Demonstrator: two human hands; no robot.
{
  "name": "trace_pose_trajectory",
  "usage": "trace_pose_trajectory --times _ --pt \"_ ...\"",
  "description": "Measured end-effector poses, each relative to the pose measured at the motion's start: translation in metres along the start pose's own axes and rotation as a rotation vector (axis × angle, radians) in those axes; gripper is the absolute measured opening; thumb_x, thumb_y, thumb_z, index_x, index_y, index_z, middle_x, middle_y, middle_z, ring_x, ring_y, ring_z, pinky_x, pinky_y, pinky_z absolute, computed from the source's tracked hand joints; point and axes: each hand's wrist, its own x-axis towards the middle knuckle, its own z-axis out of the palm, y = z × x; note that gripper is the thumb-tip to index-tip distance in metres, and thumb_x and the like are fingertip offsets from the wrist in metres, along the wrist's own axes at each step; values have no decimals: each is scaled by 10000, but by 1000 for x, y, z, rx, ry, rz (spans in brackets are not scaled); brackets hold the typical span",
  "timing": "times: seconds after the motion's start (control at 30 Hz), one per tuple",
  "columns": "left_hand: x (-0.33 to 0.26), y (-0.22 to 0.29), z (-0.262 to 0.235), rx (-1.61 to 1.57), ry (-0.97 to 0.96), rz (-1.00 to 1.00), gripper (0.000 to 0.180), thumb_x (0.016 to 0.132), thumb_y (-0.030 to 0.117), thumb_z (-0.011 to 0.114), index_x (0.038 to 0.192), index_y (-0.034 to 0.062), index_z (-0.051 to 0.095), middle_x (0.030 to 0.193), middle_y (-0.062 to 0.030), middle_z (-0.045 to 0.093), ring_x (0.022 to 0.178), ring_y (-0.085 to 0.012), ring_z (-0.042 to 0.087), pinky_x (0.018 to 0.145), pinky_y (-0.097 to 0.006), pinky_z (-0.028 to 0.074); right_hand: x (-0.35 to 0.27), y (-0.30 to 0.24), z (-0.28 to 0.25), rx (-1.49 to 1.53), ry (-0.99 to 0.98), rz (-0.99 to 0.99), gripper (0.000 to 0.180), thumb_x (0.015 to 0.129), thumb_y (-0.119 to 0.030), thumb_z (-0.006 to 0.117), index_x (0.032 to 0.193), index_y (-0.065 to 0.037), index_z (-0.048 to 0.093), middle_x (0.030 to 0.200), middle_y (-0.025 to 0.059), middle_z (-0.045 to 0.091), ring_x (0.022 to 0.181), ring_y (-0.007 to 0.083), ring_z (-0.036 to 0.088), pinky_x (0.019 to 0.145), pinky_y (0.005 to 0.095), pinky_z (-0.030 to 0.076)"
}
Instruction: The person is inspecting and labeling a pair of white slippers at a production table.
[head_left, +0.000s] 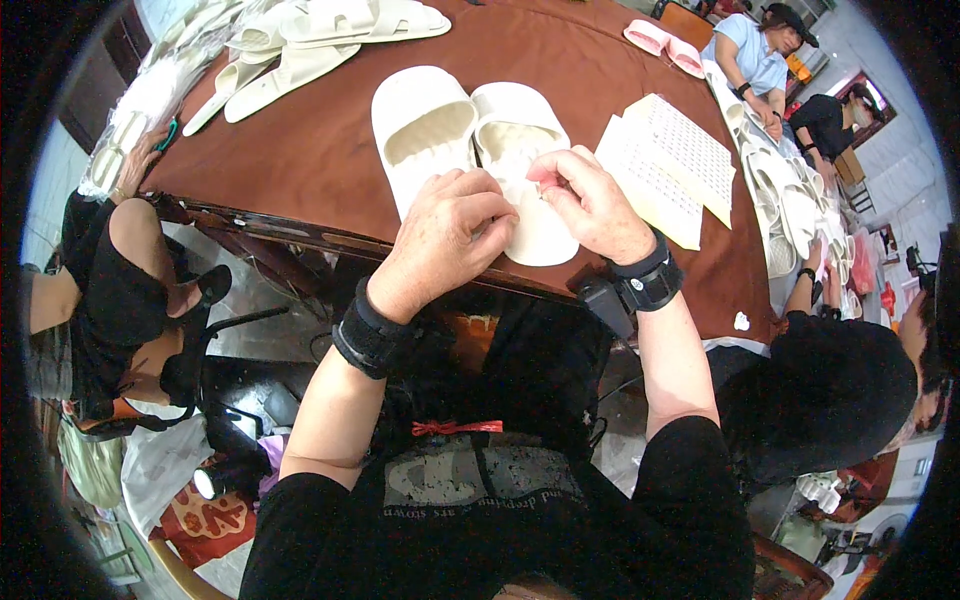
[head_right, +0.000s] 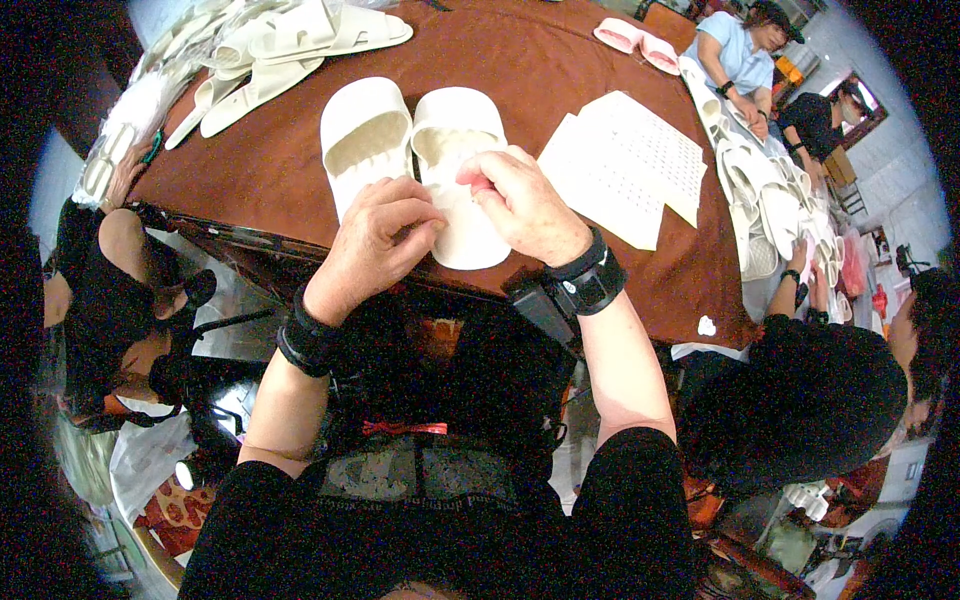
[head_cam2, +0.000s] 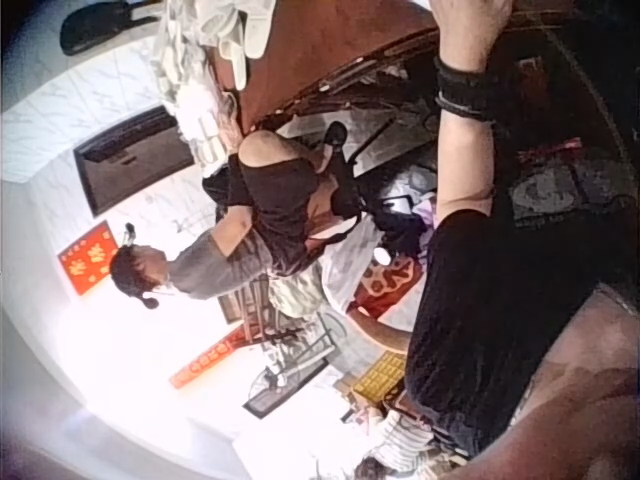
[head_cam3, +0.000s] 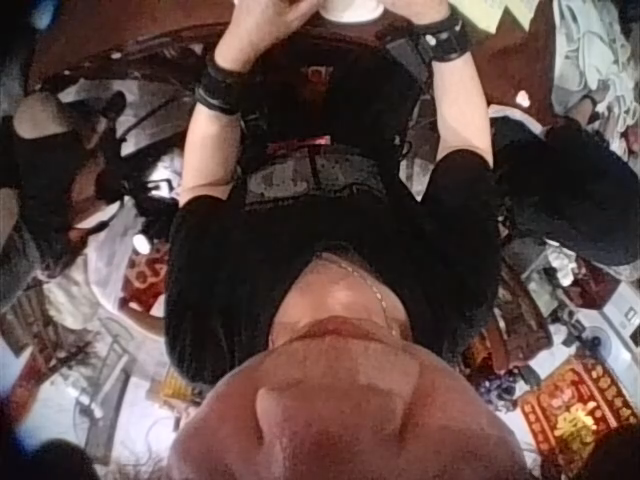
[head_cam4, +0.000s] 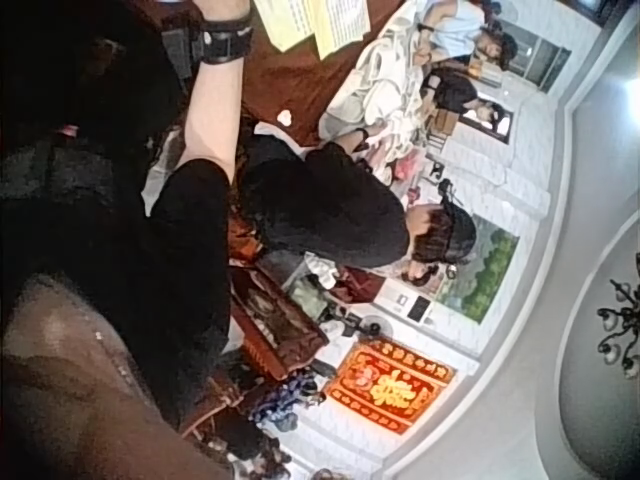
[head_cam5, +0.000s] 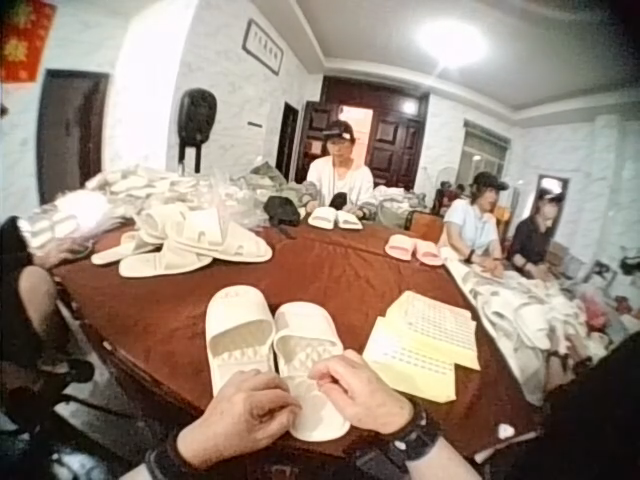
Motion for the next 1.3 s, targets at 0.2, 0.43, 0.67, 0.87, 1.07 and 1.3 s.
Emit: trace_pose_trajectory --times 0.2,0.43,0.67,0.87,1.07,1.3 --pt "0 1 -1 2 -10 -10 58 753 105 665 763 48 674 827 -69 621 800 -279 569 770 -380 439 0 -2 0 10 5 -6 161 857 20 538 1005 -24 589 929 84 537 840 191 540 750 289 445" --pt "0 0 -2 -9 -12 -2 58 757 105 664 766 49 676 833 -72 620 797 -278 568 768 -384 439 -4 4 -2 113 -7 143 162 851 29 541 1003 -17 575 931 56 546 875 145 536 779 261 436" --pt "-1 0 -3 3 -28 -4 48 757 89 664 774 45 667 846 -78 616 811 -286 573 768 -390 449 -4 4 -5 260 15 202 189 871 24 533 1055 -13 547 972 25 550 930 105 527 850 257 443" --pt "-1 0 -5 2 -40 30 51 744 73 673 788 47 669 877 -81 619 834 -293 582 775 -389 457 12 -13 -10 242 -4 126 233 840 28 484 1052 -22 565 960 72 566 914 176 555 811 299 456" --pt "-1 1 -6 10 -60 18 64 743 63 660 804 53 677 880 -74 620 848 -292 583 778 -387 457 32 -24 -20 -44 -98 -66 214 793 25 457 957 -27 583 810 128 586 813 289 575 725 378 473" --pt "1 -1 -3 -5 -22 66 16 733 82 648 745 71 649 811 -47 590 790 -247 558 747 -367 432 52 -18 -14 -69 -347 -26 210 782 57 423 898 -33 575 733 71 564 810 250 549 757 372 442"
